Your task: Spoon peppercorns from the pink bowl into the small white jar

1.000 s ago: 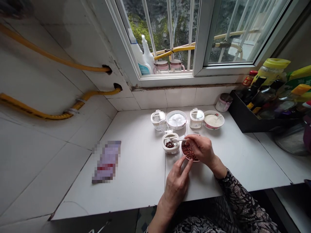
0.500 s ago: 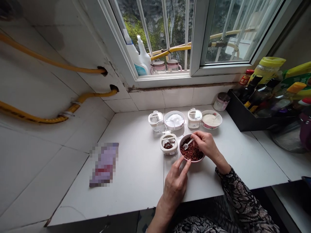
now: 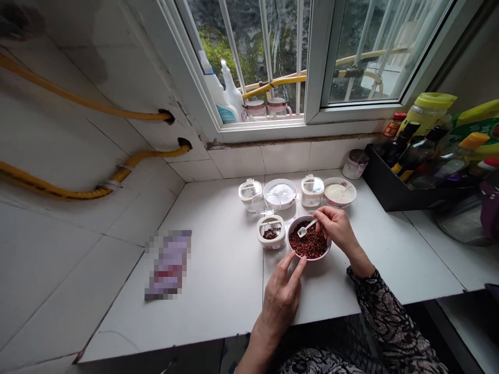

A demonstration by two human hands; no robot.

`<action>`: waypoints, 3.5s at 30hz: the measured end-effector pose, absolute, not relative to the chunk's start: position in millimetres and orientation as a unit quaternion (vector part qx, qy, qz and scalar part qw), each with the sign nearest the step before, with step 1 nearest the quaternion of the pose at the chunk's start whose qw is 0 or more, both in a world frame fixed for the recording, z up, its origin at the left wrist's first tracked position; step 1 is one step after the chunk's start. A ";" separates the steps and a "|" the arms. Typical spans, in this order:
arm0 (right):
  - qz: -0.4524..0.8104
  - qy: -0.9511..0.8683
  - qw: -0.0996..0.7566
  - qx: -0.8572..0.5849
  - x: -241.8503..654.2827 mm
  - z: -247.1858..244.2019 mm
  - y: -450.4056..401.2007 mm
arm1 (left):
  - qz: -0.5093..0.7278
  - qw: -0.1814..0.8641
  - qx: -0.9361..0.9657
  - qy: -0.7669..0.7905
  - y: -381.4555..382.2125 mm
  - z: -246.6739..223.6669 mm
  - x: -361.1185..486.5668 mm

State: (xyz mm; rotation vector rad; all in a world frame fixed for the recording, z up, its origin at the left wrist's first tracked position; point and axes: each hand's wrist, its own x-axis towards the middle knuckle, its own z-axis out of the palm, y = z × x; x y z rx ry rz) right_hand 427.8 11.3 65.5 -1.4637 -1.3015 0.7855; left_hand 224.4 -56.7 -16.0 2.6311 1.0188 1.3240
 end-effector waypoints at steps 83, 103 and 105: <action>0.450 -0.445 0.528 -0.566 433.3 71.5 12.3 | 0.435 0.027 0.838 0.328 -57.3 -16.2 225.4; 0.071 -0.754 0.527 -0.385 381.9 61.0 -0.5 | 0.438 0.014 0.837 0.327 -56.6 -21.4 225.2; 0.063 -0.748 0.532 -0.392 386.4 61.7 -1.6 | 0.434 0.015 0.840 0.325 -56.6 -20.3 224.8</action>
